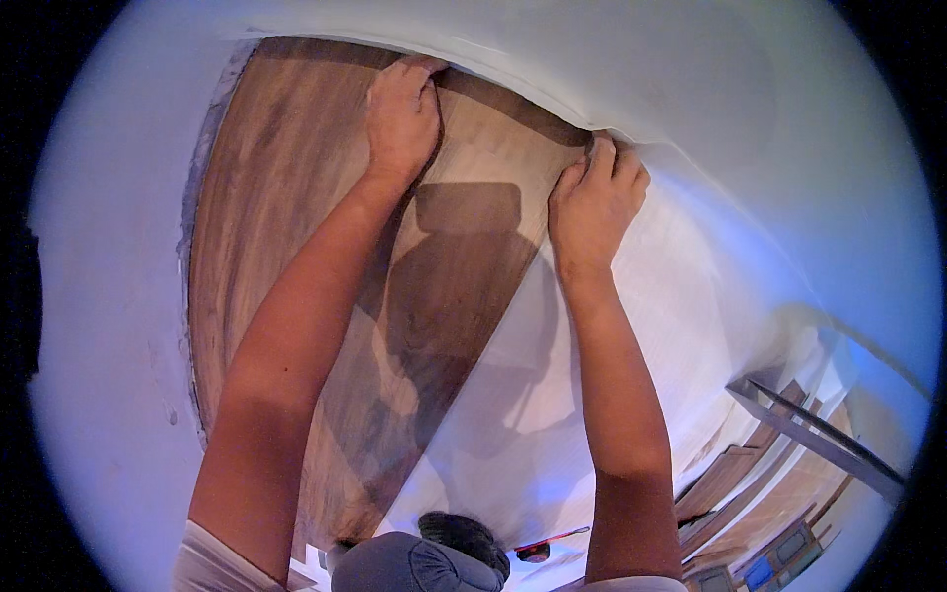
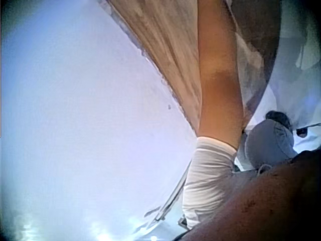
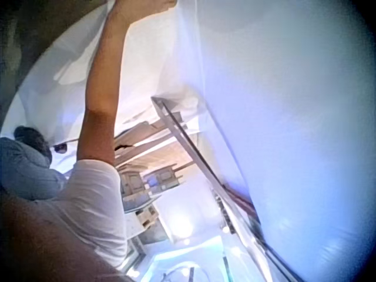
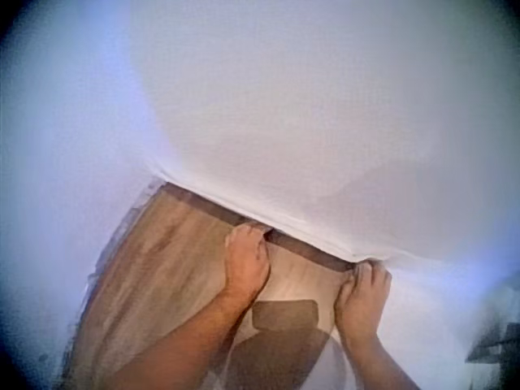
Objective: The person positions laminate planks on a floor, marks them using a pencil and a square, and fits the planks into place by hand.
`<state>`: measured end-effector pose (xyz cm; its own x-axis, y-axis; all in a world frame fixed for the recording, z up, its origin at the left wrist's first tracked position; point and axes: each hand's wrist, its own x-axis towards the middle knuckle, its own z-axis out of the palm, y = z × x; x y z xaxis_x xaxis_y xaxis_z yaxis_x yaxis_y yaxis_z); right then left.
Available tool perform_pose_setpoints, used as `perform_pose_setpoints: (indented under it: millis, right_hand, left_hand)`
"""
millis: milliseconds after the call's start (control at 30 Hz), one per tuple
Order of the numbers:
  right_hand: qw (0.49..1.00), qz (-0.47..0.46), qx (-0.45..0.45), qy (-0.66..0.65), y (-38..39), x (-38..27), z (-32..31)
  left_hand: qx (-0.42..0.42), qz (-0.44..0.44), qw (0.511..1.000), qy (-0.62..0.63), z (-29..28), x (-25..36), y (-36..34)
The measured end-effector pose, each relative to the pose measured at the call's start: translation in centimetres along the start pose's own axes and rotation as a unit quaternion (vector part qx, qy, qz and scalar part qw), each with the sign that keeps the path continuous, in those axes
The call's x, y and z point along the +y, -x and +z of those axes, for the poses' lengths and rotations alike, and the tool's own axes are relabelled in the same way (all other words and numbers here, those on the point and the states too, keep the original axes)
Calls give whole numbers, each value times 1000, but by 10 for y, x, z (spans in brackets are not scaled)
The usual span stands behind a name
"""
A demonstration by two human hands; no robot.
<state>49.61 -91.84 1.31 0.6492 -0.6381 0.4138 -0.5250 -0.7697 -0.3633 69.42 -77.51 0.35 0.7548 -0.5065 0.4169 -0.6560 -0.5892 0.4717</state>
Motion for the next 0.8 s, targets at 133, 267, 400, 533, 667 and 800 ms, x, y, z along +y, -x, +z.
perform_pose_setpoints:
  millis: [133, 267, 400, 533, 667, 800]
  right_hand:
    - [1000, -8, -3, 18, -1, 0, -3]
    - [999, -12, -8, 29, -1, -3, -3]
    - [998, -28, -2, 49, 0, -4, -1]
    - [998, -22, -13, 65, 0, -2, -2]
    - [997, -25, -18, 66, -1, -1, -4]
    - [996, -17, -43, 73, 0, -4, -6]
  left_hand:
    - [1, 45, 998, -32, 1, 2, -1]
    - [-30, 104, 992, -58, -7, -5, -2]
    - [-30, 127, 989, -67, -11, -7, 0]
    - [-33, 141, 986, -80, -11, -1, 1]
    - [-64, 234, 968, -69, -9, 1, 0]
    - [-86, 229, 969, -36, -11, 4, 1]
